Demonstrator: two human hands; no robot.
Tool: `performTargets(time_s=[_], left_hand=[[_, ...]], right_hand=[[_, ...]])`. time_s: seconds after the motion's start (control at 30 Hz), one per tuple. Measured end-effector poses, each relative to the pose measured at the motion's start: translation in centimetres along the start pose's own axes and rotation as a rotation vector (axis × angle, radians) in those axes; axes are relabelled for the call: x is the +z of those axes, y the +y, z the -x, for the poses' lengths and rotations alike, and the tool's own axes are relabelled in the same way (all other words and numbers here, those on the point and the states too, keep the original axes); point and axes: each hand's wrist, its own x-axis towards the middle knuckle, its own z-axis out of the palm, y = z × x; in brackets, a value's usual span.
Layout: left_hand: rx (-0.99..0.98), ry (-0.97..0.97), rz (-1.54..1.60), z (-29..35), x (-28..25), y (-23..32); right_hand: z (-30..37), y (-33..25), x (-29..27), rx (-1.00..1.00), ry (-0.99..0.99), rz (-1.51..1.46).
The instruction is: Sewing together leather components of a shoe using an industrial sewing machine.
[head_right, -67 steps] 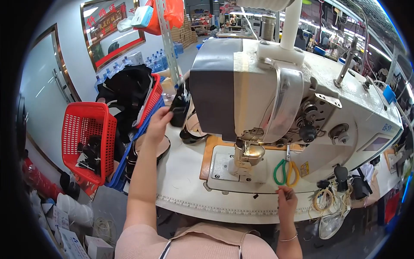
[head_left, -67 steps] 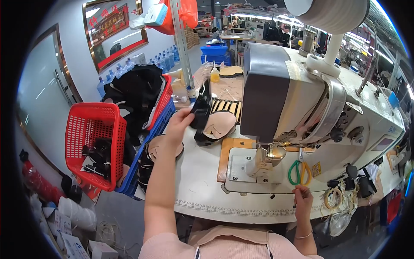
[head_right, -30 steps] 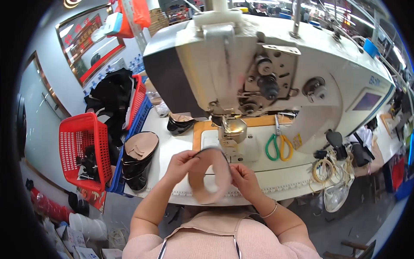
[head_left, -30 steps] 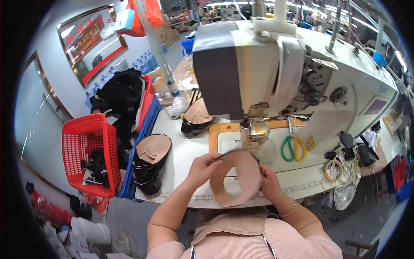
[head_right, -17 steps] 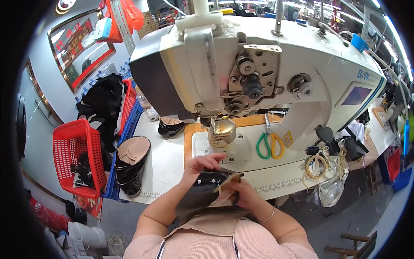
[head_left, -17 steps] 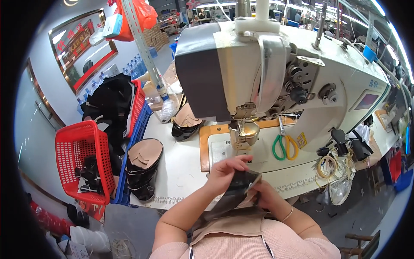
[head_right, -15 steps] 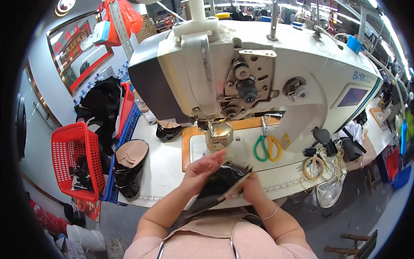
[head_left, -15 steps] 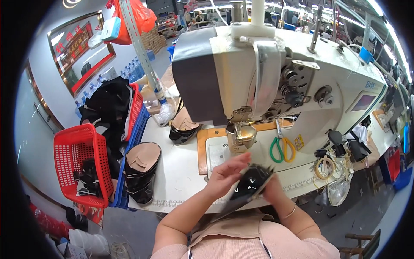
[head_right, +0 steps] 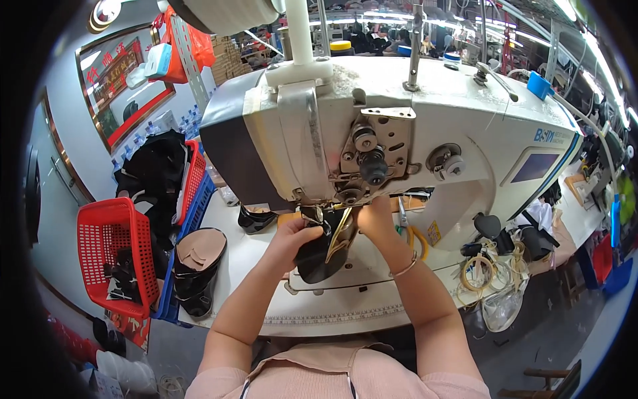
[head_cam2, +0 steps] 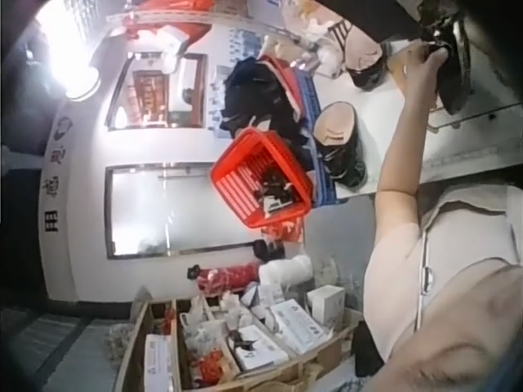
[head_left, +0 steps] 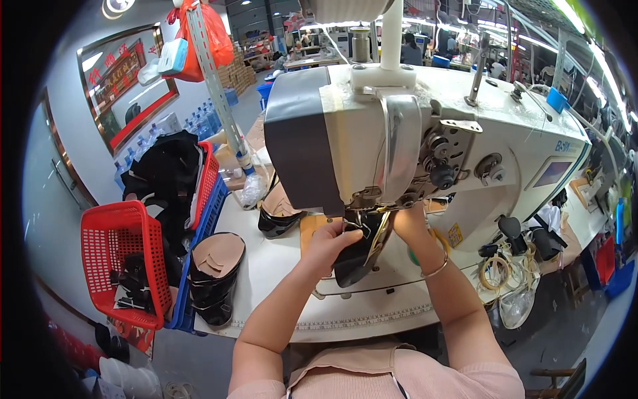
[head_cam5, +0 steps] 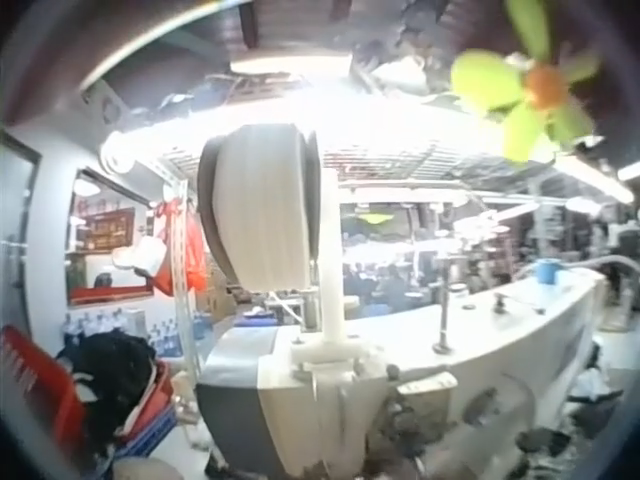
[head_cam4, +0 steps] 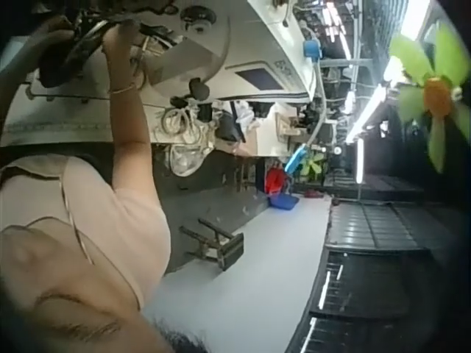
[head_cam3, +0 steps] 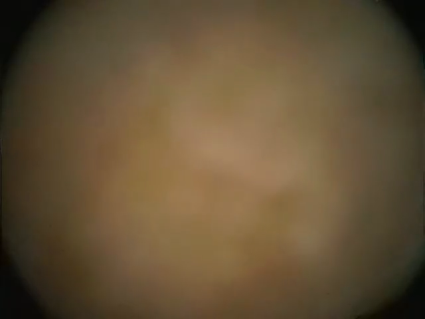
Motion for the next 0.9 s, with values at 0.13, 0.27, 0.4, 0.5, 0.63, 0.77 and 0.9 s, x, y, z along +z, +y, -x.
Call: performTargets(time_s=[0.13, 0.27, 0.4, 0.5, 0.63, 0.77, 0.9], left_hand=[[0.129, 0.046, 0.037, -0.1, 0.1, -1.0], [0.214, 0.19, 0.009, 0.2, 0.3, -2.4], [0.411, 0.347, 0.064, 0.4, 1.9, -4.0], [0.508, 0.418, 0.136, 0.2, 2.2, -5.2], [0.546, 0.433, 0.203, 0.2, 2.7, -5.4], [0.559, 0.438, 0.213, -0.1, 2.6, -5.4], [0.551, 0.434, 0.248, 0.2, 2.9, -5.3]], right_hand=[[0.0, 1.7, -0.1, 0.313, -0.224, -0.128], [3.0, 0.7, -1.9, 0.498, -0.214, -0.535], [3.3, -4.8, -2.7, 0.191, 0.164, -0.391], [1.8, -5.2, -1.5, -0.051, 0.108, -0.153], [1.8, -5.1, -0.3, 0.205, 0.0, -0.346], [1.1, -5.3, -0.6, 0.127, -0.002, -0.267], [1.4, -4.7, -2.4, -0.042, -0.084, 0.041]])
